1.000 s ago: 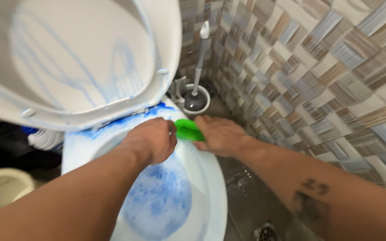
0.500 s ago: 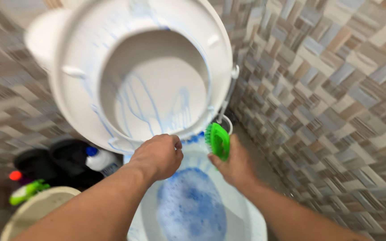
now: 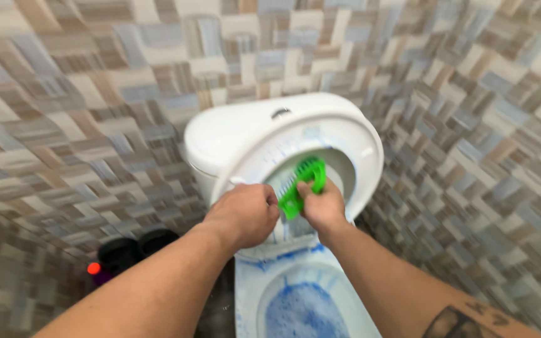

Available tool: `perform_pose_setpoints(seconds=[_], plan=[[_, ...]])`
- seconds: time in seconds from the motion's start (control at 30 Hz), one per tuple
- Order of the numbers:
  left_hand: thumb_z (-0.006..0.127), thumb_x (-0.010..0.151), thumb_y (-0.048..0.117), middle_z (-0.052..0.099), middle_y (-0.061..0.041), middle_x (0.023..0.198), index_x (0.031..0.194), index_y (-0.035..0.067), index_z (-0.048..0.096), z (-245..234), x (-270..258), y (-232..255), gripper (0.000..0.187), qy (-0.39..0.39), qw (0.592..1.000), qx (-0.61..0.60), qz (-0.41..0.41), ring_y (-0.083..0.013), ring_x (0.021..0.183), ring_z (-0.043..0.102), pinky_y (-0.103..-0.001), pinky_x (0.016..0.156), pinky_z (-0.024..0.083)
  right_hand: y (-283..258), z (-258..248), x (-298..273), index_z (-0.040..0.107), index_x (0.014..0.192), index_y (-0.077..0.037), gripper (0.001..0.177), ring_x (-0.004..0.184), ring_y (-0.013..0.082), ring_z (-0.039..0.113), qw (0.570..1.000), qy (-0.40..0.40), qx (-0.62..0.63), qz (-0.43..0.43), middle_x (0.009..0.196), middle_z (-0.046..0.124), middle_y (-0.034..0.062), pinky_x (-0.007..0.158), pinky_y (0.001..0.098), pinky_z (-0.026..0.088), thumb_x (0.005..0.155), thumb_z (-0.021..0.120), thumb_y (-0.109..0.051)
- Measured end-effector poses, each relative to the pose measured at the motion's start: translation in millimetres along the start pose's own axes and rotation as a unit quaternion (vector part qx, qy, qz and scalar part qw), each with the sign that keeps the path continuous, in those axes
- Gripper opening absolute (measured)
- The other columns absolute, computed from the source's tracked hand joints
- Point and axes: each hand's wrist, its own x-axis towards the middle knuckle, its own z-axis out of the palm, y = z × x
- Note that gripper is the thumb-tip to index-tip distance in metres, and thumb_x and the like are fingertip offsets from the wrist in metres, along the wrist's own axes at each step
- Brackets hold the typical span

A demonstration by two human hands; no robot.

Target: The person scrubs the inside of a toilet bowl with a toilet brush and blue cleaning liquid. They then rinse the brush and the bowl using water from a red scoop. Finally, they scrub the toilet seat and lid with a green hand brush.

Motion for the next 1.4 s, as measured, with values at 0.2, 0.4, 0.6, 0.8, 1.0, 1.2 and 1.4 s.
perform_pose_setpoints(seconds=[0.2, 0.4, 0.6, 0.8, 1.0, 1.2, 1.4], plan=[[0.066, 0.088, 0.034, 0.074, -0.012, 0.107, 0.105, 0.017, 0.073, -34.7, -1.7, 4.4, 0.025, 0.034, 0.999, -0.018, 0.002, -0.0343, 0.107, 0.068, -0.046, 0.095, 0.054, -7.5, 19.2, -9.0, 0.063, 0.108, -0.011, 0.015, 0.082, 0.0174, 0.066, 0.999, 0.036, 0.004, 0.006, 0.093, 0.069, 0.0031, 0.07, 0.036, 0.056, 0.097, 0.064, -0.022], [0.069, 0.088, 0.036, 0.074, -0.013, 0.1, 0.099, 0.014, 0.069, -39.9, 1.5, 12.5, 0.025, 0.086, 0.996, -0.026, 0.012, -0.0374, 0.1, 0.069, -0.049, 0.09, 0.054, 31.9, 44.8, -18.5, 0.067, 0.113, -0.016, 0.02, 0.091, 0.0179, 0.068, 0.986, 0.048, -0.086, -0.132, 0.099, 0.075, 0.0033, 0.082, 0.0352, 0.052, 0.096, 0.065, -0.025], [0.067, 0.088, 0.037, 0.074, -0.016, 0.091, 0.096, 0.013, 0.067, -37.0, -0.6, 18.2, 0.025, 0.119, 0.991, -0.043, 0.042, -0.0404, 0.092, 0.069, -0.052, 0.085, 0.054, 32.4, 46.4, -13.1, 0.065, 0.115, -0.009, 0.028, 0.09, 0.0297, 0.071, 0.961, 0.125, -0.106, -0.224, 0.101, 0.075, 0.0146, 0.08, 0.0404, 0.053, 0.097, 0.061, -0.03], [0.067, 0.088, 0.039, 0.074, -0.017, 0.086, 0.095, 0.013, 0.066, -41.2, 1.1, 13.4, 0.027, 0.163, 0.981, -0.034, 0.096, -0.0421, 0.088, 0.069, -0.052, 0.081, 0.054, 44.9, 54.2, -23.2, 0.071, 0.111, -0.009, 0.039, 0.091, 0.0329, 0.073, 0.966, 0.1, -0.087, -0.222, 0.095, 0.077, 0.0155, 0.078, 0.0407, 0.055, 0.101, 0.052, -0.041], [0.068, 0.087, 0.038, 0.072, -0.018, 0.082, 0.092, 0.013, 0.066, -31.9, -2.9, -1.5, 0.025, 0.179, 0.978, -0.009, 0.107, -0.0437, 0.084, 0.068, -0.054, 0.078, 0.053, 75.8, 64.4, -28.1, 0.07, 0.114, -0.003, 0.038, 0.094, 0.0378, 0.068, 0.951, 0.048, -0.14, -0.271, 0.096, 0.074, 0.0232, 0.076, 0.0449, 0.052, 0.102, 0.059, -0.038], [0.067, 0.089, 0.032, 0.073, -0.018, 0.081, 0.093, 0.012, 0.064, -18.8, -10.0, -20.0, 0.021, 0.194, 0.973, -0.015, 0.122, -0.0437, 0.083, 0.068, -0.055, 0.078, 0.053, 88.5, 80.9, -13.5, 0.069, 0.106, -0.004, 0.028, 0.086, 0.0299, 0.072, 0.932, 0.052, -0.15, -0.327, 0.093, 0.075, 0.0179, 0.072, 0.0432, 0.054, 0.094, 0.064, -0.028], [0.064, 0.093, 0.026, 0.073, -0.017, 0.085, 0.114, 0.011, 0.051, -16.6, -13.7, -31.0, 0.029, 0.242, 0.963, -0.037, 0.116, -0.0453, 0.082, 0.068, -0.058, 0.075, 0.051, 93.9, 40.7, 22.2, 0.063, 0.101, -0.005, 0.024, 0.072, 0.0207, 0.064, 0.967, 0.136, -0.087, -0.195, 0.083, 0.067, 0.0094, 0.066, 0.0372, 0.053, 0.099, 0.068, -0.028]])
